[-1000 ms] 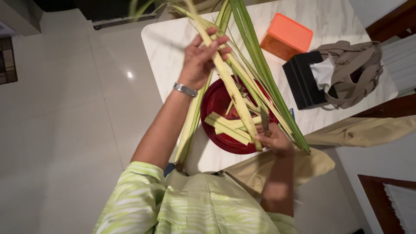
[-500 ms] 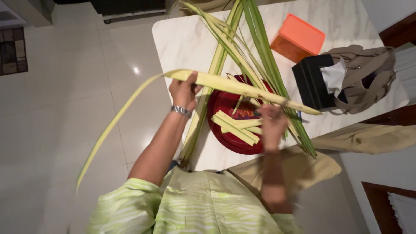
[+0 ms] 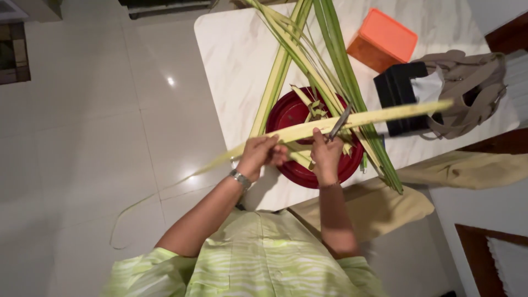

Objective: Weave palm leaves into a traditional decorative or functional structure.

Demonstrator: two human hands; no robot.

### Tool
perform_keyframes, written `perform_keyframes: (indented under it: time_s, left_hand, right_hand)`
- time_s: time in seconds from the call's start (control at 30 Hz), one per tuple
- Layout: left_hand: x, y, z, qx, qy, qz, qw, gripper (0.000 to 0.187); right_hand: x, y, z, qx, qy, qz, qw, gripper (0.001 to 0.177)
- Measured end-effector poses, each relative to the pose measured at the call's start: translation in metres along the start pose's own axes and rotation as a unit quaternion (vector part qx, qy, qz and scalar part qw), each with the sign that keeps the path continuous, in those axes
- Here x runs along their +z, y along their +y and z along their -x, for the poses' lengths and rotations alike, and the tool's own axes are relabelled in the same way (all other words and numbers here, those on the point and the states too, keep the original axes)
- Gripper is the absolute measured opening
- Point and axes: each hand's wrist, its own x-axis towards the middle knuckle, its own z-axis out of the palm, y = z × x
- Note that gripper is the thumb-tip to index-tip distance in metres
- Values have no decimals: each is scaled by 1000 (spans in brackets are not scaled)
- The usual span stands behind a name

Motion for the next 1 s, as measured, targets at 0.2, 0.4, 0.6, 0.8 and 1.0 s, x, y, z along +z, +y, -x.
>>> perform_keyframes:
  time_s: [0.2, 0.4, 0.6, 0.8, 1.0]
  left_hand:
    - [17, 20, -17, 525, 80, -543, 651, 35]
    - [27, 33, -15, 253, 92, -525, 807, 20]
    - [26, 44, -26, 255, 42, -556, 790, 18]
    - [25, 48, -33, 276, -25, -549, 789, 22]
    - [25, 47, -34, 263, -67, -500, 822, 16]
  right_hand:
    - [6, -17, 22, 21, -78, -20, 997, 22]
    - [-12, -41, 32, 40, -259, 8, 965, 29]
    - [-29, -37, 44, 59, -323, 46, 943, 41]
    - [-33, -25, 37, 84, -344, -41, 934, 38]
    - [-39, -32, 40, 118, -351, -49, 928, 31]
